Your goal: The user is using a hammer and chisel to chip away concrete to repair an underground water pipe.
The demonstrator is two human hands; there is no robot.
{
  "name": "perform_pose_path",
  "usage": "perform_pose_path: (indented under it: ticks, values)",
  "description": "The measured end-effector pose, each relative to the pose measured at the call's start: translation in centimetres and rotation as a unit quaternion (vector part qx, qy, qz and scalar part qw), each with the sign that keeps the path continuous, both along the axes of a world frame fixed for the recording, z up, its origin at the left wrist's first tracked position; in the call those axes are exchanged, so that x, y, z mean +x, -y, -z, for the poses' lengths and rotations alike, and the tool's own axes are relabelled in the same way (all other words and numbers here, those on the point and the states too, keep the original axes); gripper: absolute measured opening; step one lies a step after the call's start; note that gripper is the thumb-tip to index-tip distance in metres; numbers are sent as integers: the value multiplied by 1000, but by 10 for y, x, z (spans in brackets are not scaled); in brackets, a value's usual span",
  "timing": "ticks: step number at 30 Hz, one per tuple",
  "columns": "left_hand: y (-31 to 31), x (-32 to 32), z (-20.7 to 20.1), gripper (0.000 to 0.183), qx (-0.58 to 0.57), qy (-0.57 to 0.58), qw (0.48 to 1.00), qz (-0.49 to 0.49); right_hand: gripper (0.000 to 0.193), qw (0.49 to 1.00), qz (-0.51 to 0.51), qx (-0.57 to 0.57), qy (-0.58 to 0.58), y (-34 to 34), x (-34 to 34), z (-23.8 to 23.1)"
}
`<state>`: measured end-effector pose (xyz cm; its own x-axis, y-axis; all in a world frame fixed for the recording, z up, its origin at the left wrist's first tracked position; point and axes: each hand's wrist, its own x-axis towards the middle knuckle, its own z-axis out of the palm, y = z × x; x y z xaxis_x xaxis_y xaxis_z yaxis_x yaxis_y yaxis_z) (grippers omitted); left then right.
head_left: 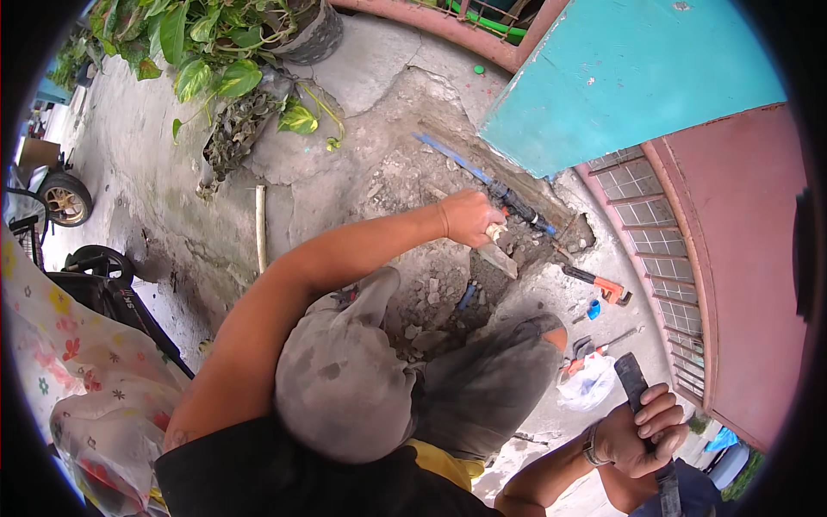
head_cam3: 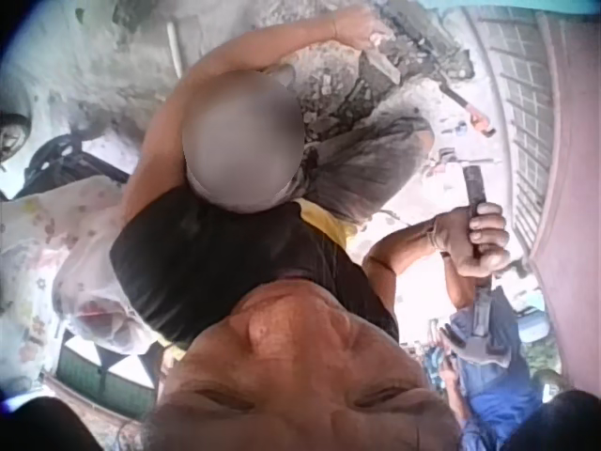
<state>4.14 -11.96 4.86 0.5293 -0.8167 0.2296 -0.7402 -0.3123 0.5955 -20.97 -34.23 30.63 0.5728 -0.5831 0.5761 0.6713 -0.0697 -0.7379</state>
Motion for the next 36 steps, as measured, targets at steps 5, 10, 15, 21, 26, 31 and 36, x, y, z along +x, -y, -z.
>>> perform_pose_path:
  ticks: [5,10,15,21,26,31,36]
  values:
    - [-2,-23,1,21,-8,12,1000,25,23,760,-226,171,-585,-117,-1,233]
    - [-8,-4,12,24,44,-9,999,3,21,875,-98,137,-455,-69,-10,113]
    - [-2,5,-2,25,5,-23,1000,-20,31,998,7,41,-53,-5,14,16]
    - [-11,-28,19,24,51,-40,998,-6,28,743,-217,194,-602,-111,6,247]
    - [-103,-74,102,40,74,101,960,249,18,783,-176,249,-542,-85,-1,240]
    - [-28,-32,21,27,-37,-39,998,45,22,799,-153,270,-515,-91,6,235]
    - [9,-14,-27,26,-25,-52,998,-28,28,857,-131,180,-464,-83,0,177]
